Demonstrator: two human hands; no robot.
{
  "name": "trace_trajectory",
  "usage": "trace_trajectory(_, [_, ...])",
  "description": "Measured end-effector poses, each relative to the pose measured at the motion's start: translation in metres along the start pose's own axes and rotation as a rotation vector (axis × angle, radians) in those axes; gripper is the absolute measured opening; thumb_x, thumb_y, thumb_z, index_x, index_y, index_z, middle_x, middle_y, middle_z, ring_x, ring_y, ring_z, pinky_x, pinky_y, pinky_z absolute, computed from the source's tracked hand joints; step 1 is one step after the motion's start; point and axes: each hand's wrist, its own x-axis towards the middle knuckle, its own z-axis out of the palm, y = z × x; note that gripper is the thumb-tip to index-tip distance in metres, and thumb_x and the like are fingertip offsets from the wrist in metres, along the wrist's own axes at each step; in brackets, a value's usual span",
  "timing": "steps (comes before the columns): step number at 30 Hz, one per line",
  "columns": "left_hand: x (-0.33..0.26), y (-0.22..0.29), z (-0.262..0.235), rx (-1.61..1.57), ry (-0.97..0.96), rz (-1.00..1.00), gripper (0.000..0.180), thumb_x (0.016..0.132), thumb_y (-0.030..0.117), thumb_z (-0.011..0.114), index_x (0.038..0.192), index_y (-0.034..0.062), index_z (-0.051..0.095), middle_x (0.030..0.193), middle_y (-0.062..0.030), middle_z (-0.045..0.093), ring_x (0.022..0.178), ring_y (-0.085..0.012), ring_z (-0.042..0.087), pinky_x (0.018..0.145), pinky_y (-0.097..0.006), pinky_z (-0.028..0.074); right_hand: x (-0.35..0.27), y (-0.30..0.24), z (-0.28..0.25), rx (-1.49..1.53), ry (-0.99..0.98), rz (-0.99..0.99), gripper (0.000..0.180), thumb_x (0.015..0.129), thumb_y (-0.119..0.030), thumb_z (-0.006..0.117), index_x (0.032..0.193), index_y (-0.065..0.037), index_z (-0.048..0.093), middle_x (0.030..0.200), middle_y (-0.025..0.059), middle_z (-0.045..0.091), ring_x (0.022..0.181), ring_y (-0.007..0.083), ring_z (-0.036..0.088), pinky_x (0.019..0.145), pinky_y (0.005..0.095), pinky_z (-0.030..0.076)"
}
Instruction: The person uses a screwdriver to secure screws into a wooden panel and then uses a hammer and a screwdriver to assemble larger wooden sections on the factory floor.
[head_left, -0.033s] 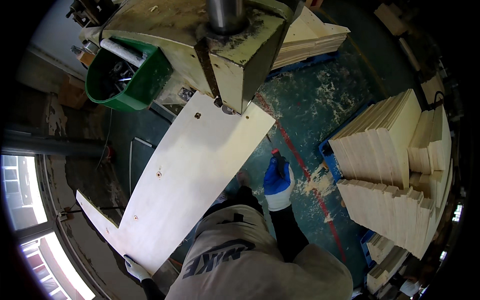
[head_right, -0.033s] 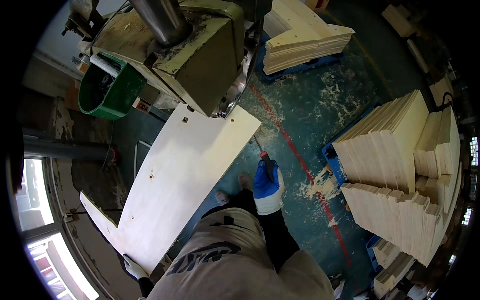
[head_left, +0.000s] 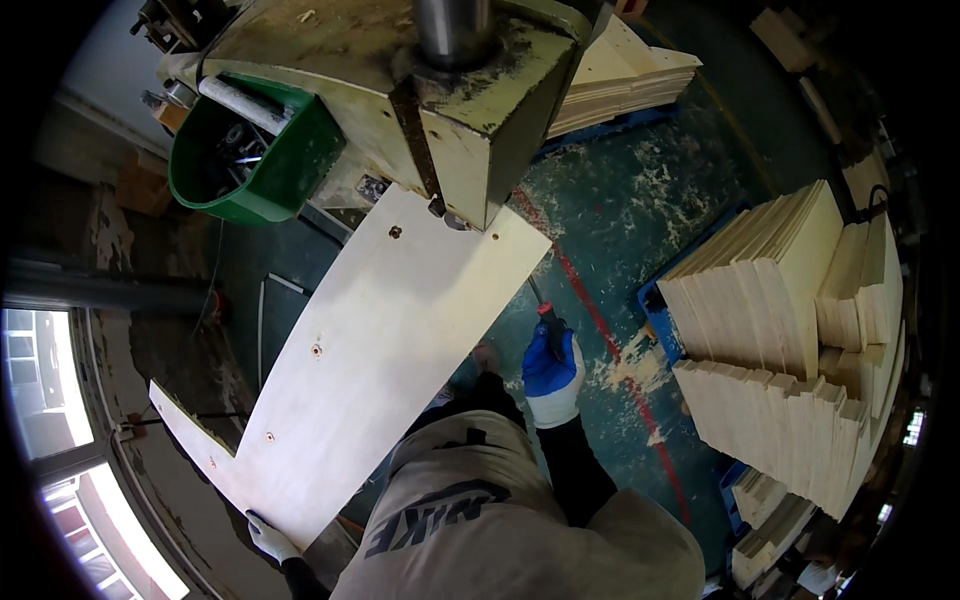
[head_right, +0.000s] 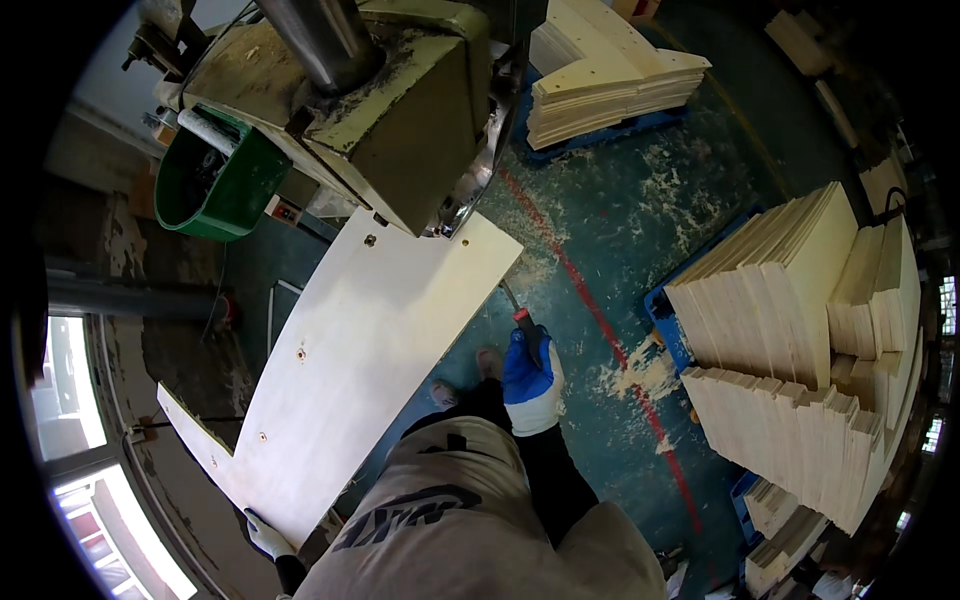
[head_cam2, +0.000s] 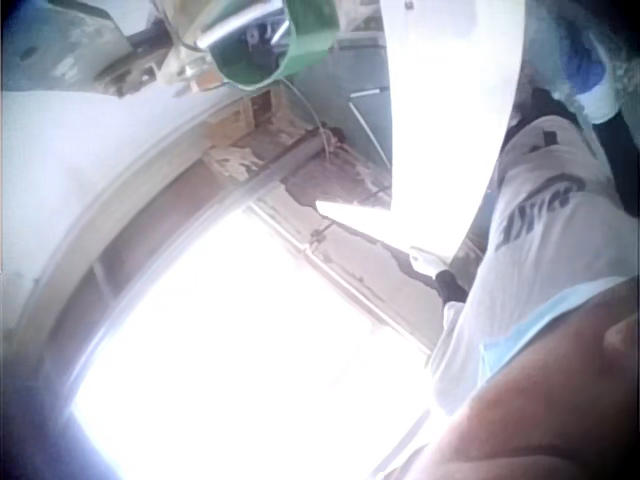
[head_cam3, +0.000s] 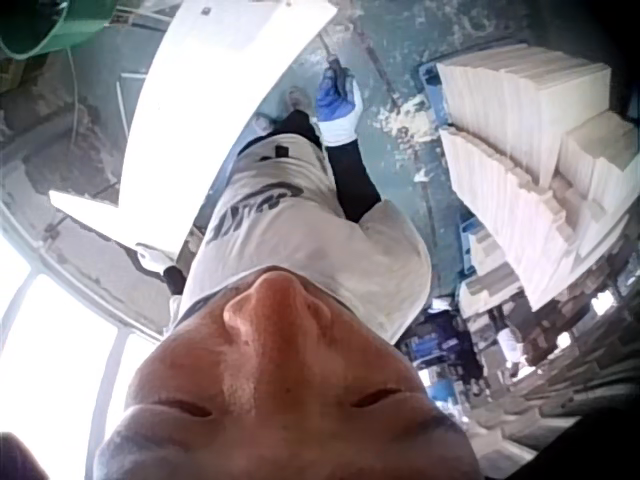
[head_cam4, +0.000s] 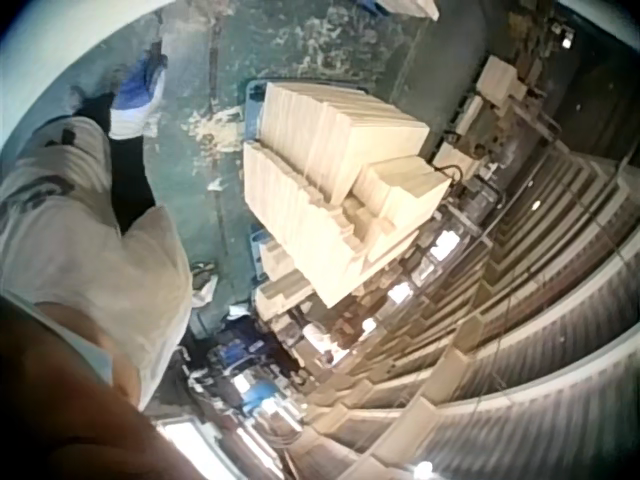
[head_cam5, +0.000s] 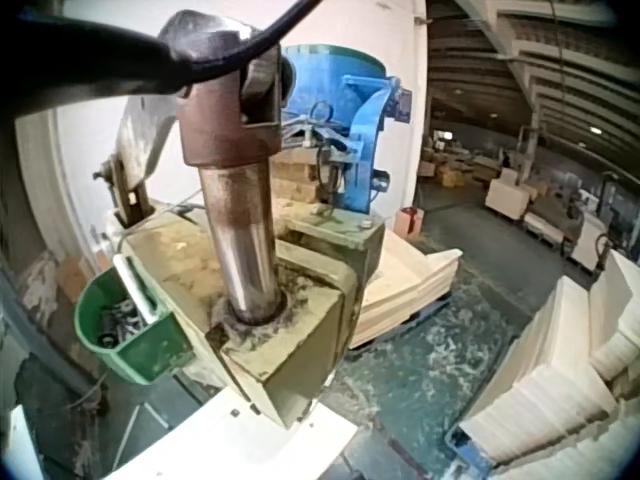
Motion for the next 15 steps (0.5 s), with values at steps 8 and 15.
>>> trace_trajectory(8, [0.0, 0.001, 0.0, 0.038, 0.036, 0.038, 0.062, 0.108, 0.045, 0.05, 0.125, -0.0129, 0.063, 0.118, -0.0237, 0.07, 0.101, -0.0299, 0.065, 0.093, -0.038, 0.051, -0.007, 0.024, 0.004, -0.267, -0.106, 0.182, 0.045, 0.101, -0.025, 0.061, 0.14, -0.004, 0.054, 0.116, 0.0118, 0.066, 0.091, 0.0194, 0.064, 0.078, 0.0339, 0.055])
trace_trajectory(15, [0.001, -0.001, 0.005, 0.051, 0.026, 0.035, 0.064, 0.107, 0.047, 0.051, 0.125, -0.0129, 0.063, 0.12, -0.025, 0.069, 0.103, -0.032, 0.065, 0.094, -0.039, 0.051, 0.02, 0.059, -0.007, -0.275, -0.275, 0.22, 0.051, 0.099, -0.028, 0.059, 0.143, -0.004, 0.051, 0.123, 0.0121, 0.065, 0.1, 0.025, 0.064, 0.088, 0.0413, 0.054])
